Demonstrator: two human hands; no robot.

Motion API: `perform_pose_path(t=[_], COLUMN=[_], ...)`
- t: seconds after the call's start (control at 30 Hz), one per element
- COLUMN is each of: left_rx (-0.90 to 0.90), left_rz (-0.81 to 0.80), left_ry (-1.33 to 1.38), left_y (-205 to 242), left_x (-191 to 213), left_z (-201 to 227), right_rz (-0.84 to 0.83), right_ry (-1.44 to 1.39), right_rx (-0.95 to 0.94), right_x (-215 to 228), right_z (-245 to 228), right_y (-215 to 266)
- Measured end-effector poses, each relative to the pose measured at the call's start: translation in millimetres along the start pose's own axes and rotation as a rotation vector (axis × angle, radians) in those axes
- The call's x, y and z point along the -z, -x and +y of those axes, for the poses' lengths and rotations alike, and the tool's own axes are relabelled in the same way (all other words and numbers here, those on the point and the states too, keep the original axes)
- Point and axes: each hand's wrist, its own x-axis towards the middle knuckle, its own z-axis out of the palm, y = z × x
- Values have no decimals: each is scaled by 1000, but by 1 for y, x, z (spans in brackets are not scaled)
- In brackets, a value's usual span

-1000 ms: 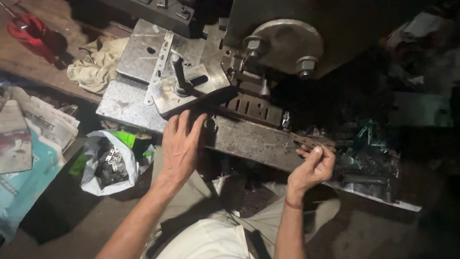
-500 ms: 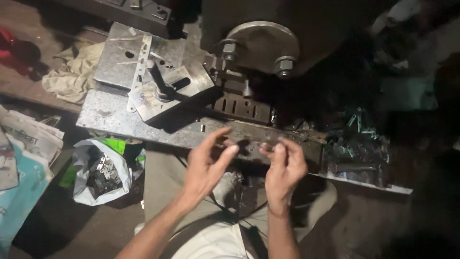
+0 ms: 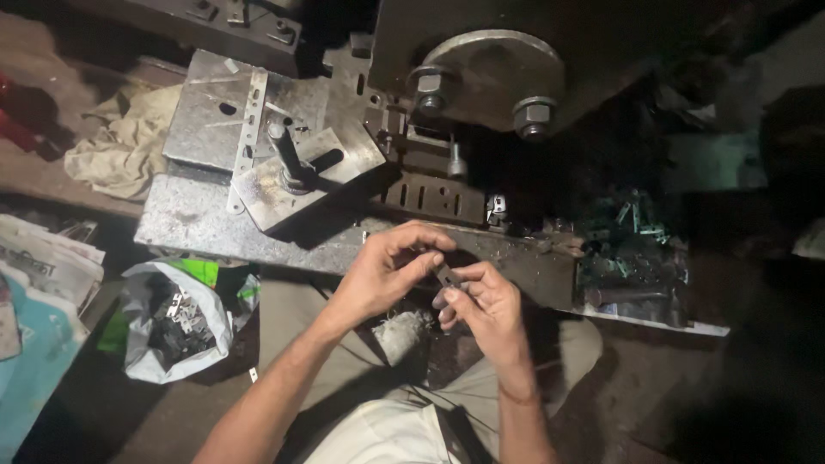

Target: The person sits on the floor and repeatedly places small metal pieces into a press machine, activates the press, and removes the processed pieces. The person handles the metal pieces one at a time and places the finished items into a nearby bag.

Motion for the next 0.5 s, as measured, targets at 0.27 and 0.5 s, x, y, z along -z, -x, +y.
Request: perform_pose_path(t=[0.27, 0.5], left_rx=[-452, -619], left_rz=[380, 567], left_ry=[-573, -854], left_y=[8, 39], left_x=[30, 58], left_z=[11, -17], right_rz=[454, 619], right_ry=[244, 791], right_rx=[183, 385], right_x=[-25, -57], right_z=[-29, -44], right_y=[-70, -112])
